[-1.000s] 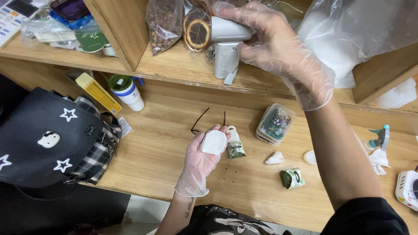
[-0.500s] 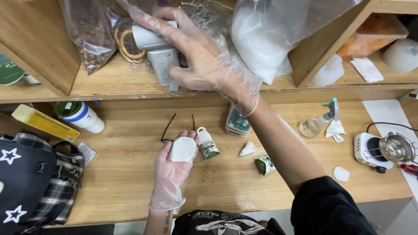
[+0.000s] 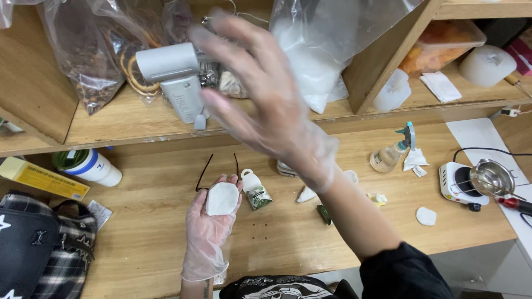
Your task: Shaping and detailing a wax candle using a small hand tool and cleaning debris.
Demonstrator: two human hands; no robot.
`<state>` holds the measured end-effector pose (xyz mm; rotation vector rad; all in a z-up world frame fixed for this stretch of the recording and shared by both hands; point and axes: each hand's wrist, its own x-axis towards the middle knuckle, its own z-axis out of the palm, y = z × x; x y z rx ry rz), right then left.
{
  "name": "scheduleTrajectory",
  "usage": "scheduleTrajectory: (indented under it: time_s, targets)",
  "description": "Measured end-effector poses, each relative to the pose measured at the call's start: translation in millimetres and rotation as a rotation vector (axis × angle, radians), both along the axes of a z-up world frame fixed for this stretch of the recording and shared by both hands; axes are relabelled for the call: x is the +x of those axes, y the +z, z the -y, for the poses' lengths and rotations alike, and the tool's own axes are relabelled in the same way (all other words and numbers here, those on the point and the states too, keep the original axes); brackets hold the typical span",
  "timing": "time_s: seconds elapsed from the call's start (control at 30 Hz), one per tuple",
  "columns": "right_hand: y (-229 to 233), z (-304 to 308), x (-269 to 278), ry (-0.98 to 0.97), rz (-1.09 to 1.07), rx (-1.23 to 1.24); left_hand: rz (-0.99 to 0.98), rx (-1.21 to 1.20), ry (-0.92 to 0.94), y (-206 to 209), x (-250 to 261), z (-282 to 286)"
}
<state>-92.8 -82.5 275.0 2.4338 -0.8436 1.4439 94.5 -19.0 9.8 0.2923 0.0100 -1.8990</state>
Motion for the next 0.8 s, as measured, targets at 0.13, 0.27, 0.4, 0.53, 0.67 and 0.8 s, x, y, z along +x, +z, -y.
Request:
scheduleTrajectory:
  time_s: [0.13,0.27,0.4,0.53,0.67,0.8]
  targets:
    - [-18.2,-48.6,-129.8,-0.346,0.121,-0.216,-0.044,-0.052,-0.025,-3.1,-2.2,2.4]
    - [-74.4,-55.0,-350.8,-0.862,0.058,-0.166,0.017,0.028,-0.051,-12.1,-5.5,4.0]
    - [-55.4,-44.1,-480.9,-1.366,-0.339,0.457,0.051,0.065,-0.150,-12.5,-22.6,8.4]
    - [-47.2,-32.5,-494.9,-1.498,-0.524,0.647,-0.049,-0.028,-0.178,0.2,-47.3,12.1]
    - [-35.7,-22.0,-484.0,-1.553,-0.572,0.763,0.081,0.049,-0.142,13.0,-60.5,11.0]
    - [-1.0,-46.1,-433.2,-1.587,-0.596,0.845,0.065,0.063,-0.156,12.0,-58.1,10.0]
